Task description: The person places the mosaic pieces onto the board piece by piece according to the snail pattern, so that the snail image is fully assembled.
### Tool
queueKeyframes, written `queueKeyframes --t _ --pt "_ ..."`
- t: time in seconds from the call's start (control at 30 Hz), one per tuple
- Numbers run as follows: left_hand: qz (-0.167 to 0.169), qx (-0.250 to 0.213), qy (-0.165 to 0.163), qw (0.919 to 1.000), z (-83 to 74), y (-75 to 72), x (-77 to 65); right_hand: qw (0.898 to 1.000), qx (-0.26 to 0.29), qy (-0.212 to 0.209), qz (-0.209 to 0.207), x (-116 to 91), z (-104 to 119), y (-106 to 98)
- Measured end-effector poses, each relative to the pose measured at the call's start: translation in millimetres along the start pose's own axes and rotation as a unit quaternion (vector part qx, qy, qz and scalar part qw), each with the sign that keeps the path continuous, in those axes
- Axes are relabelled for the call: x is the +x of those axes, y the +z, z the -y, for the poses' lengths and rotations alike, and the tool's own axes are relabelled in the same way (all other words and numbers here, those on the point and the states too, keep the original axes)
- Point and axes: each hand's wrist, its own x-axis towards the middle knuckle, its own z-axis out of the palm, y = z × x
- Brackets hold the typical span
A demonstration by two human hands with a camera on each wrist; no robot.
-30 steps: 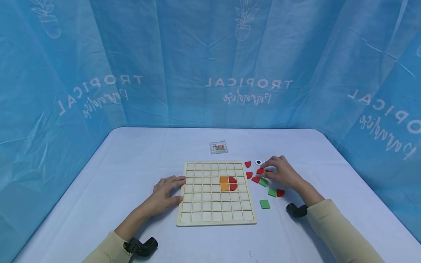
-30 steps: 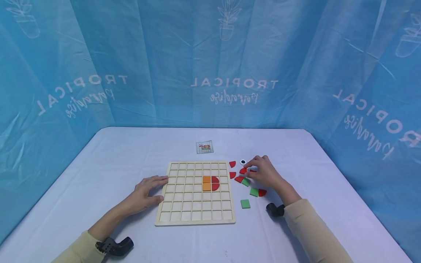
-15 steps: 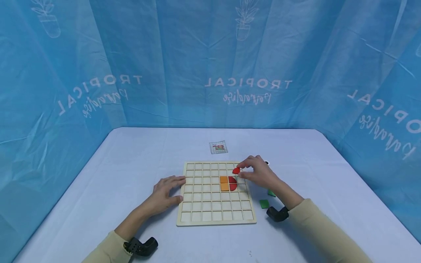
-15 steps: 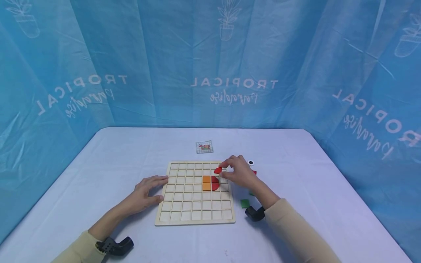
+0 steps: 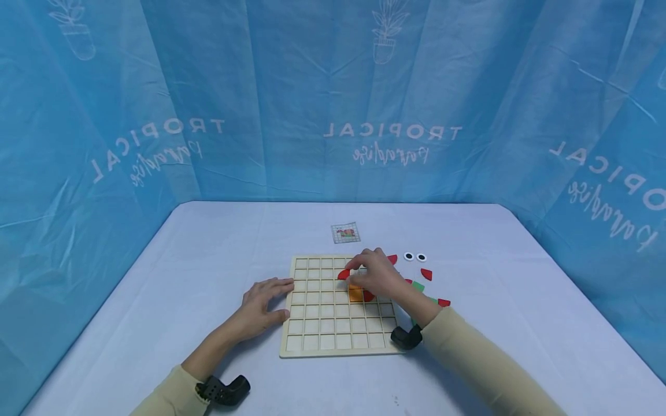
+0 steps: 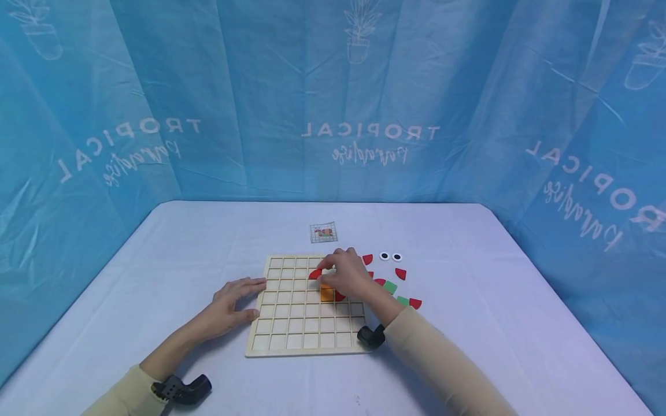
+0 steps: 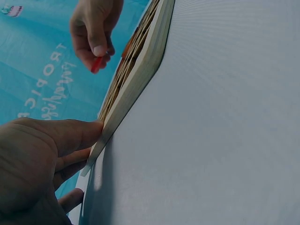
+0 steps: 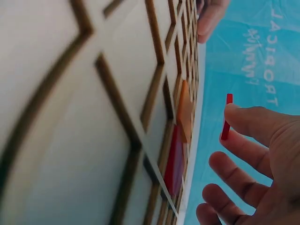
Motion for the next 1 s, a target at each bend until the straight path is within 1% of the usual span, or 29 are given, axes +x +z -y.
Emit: queueKeyframes --t 0.17,0.43,0.73,1.0 --pt "-0.002 0.000 -0.002 1.0000 -0.7 0.2 0.2 1.000 -0.007 0.001 0.011 3.5 3.6 6.5" --pt "-0.004 0.002 -0.001 1.0000 -0.1 0.5 0.0 0.999 -0.040 -0.020 0.031 5.3 1.0 13.4" --pt "-0.003 0.006 -0.005 1.0000 0.1 0.2 0.1 0.996 -0.072 -0.054 0.023 4.2 1.2 14.5" --pt "-0.002 0.005 0.002 1.0000 0.3 0.1 -0.1 0.995 -0.078 -0.053 0.021 2.1 1.4 14.6"
